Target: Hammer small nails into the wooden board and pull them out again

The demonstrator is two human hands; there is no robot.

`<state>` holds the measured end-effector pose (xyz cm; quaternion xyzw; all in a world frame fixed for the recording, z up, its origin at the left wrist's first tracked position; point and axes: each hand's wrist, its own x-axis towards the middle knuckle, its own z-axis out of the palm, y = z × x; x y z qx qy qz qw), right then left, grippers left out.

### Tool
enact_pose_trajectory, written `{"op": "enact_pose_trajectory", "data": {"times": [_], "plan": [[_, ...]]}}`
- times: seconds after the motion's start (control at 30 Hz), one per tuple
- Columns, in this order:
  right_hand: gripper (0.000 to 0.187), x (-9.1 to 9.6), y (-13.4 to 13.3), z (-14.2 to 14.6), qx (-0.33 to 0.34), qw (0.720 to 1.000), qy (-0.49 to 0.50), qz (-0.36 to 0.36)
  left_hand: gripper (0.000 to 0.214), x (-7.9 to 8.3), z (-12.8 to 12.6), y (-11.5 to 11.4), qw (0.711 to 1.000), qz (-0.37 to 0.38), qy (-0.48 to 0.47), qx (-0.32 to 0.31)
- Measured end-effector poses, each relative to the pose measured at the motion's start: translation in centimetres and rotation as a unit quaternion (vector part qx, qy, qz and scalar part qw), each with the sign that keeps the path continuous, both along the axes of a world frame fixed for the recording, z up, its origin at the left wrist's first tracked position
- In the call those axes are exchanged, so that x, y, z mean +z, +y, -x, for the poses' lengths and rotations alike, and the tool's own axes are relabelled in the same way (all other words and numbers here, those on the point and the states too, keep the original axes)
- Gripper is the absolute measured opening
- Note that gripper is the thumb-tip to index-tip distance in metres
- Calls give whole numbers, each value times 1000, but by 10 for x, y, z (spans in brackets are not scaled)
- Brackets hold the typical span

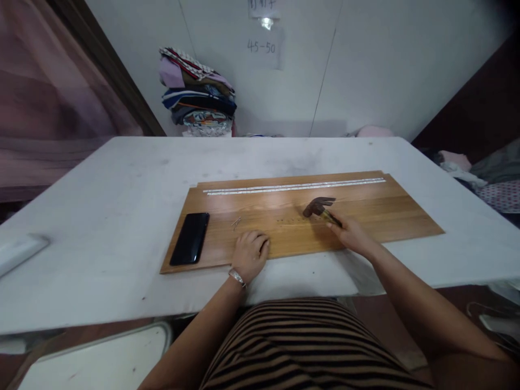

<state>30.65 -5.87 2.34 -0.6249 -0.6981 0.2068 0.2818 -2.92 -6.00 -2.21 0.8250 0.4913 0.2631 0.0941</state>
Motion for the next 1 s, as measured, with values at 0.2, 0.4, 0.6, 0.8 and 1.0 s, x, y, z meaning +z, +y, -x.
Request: {"op": "enact_pose_trajectory", "data": {"times": [0.2, 0.4, 0.6, 0.8, 1.0], "plan": [[45, 1, 1, 1, -3, 1000, 2, 19, 24, 0, 0, 1, 1000, 0, -6, 1], [46, 0, 0, 0, 4, 1000, 18, 16, 24, 0, 0, 1, 1000, 9, -6, 1], [46, 1, 1, 2, 4, 999, 11, 30, 24, 0, 0, 1, 1000, 11, -4, 2], [45, 4, -1, 4, 8, 1000, 13, 24, 24, 0, 0, 2, 1000, 4, -3, 4], [48, 2, -1, 3, 2, 1000, 16, 20, 25, -2, 0, 1, 1000, 12, -9, 5]]}}
